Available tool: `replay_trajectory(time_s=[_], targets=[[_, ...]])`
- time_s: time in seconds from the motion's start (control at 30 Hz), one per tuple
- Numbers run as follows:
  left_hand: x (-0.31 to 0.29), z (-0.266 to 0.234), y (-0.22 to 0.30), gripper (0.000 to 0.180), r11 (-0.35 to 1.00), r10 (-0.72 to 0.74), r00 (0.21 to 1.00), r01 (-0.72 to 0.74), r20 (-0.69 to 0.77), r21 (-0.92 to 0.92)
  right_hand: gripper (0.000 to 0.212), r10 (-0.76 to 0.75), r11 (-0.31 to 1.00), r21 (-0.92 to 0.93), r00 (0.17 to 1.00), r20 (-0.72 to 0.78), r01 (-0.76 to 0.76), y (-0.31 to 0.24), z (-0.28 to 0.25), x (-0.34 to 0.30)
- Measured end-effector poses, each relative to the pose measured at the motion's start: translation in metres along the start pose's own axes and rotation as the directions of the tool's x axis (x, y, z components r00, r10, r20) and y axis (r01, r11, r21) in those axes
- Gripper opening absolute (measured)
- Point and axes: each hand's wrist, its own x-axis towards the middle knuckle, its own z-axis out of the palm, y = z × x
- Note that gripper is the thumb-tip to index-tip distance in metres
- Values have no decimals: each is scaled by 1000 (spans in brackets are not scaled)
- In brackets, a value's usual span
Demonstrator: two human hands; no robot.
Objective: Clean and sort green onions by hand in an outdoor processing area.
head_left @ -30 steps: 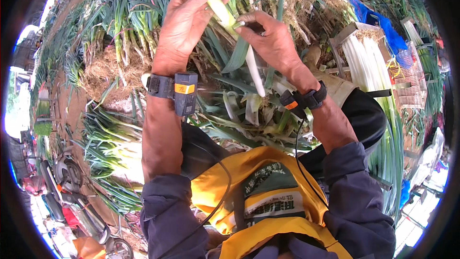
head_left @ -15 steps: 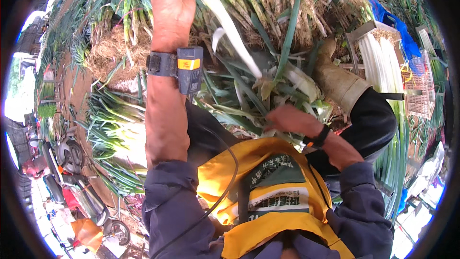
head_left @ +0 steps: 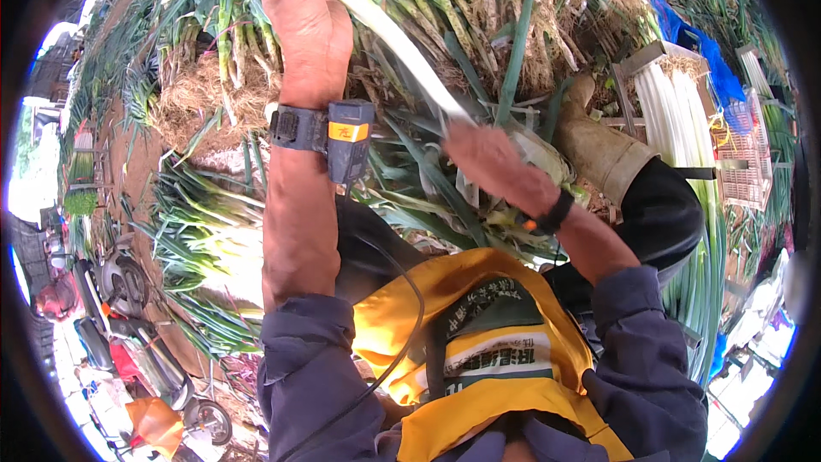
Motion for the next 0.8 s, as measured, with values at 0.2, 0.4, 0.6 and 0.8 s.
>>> replay_trajectory(time_s=[0.2,0.4,0.6,0.8], targets=[[11,-1,2,21,999,-35,991,37,130,-16,12,-26,947,316,963,270,-63,17,47,-83],[-6,5,-9,37,987,-160,982,158,102,26,18,220,830,535,786,-578,161,4,-90,22],[-9,7,-21,52,976,-218,973,217,79,19,29,259,648,743,868,-424,170,10,-109,64],[-10,12,-23,52,980,-164,982,150,94,134,15,178,845,510,815,-551,160,8,-103,74]])
